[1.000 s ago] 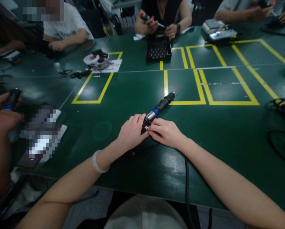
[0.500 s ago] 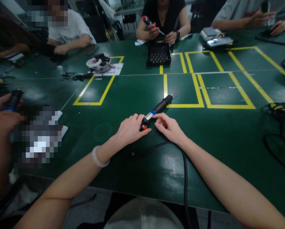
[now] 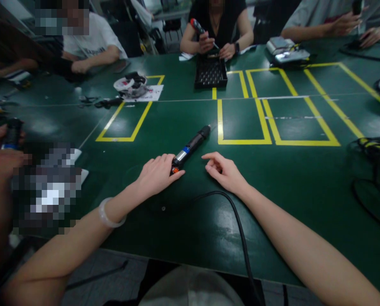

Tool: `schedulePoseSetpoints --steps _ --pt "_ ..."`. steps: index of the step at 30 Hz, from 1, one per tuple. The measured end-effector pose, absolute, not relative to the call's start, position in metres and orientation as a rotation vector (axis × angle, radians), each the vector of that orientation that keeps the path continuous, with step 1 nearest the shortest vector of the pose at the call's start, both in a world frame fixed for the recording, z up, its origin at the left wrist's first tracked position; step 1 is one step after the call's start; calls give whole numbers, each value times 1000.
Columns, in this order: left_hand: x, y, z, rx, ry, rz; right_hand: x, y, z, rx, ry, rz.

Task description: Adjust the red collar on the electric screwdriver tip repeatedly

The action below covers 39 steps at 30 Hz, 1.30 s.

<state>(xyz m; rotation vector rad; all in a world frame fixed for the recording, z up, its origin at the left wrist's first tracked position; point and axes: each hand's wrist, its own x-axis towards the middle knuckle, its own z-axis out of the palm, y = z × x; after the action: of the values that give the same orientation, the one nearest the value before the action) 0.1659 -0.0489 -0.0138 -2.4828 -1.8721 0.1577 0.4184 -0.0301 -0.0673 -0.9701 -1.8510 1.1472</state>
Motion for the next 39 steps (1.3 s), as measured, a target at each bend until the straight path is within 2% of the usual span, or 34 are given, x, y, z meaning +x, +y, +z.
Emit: schedulePoseSetpoints --steps 9,22,29,39 --pt "76 -8 -15 -2050 -2314 257 417 -30 -66 -960 -1869 1138" --pt "-38 63 -23 -1592 -2705 104 417 -31 -64 -969 -1907 1118" --pt "-46 73 -26 -1533 -2680 140 416 -31 -63 -969 -1926 1109" --pt "-25 47 -24 -1616 -2491 191 415 -32 -61 -976 -1959 1093"
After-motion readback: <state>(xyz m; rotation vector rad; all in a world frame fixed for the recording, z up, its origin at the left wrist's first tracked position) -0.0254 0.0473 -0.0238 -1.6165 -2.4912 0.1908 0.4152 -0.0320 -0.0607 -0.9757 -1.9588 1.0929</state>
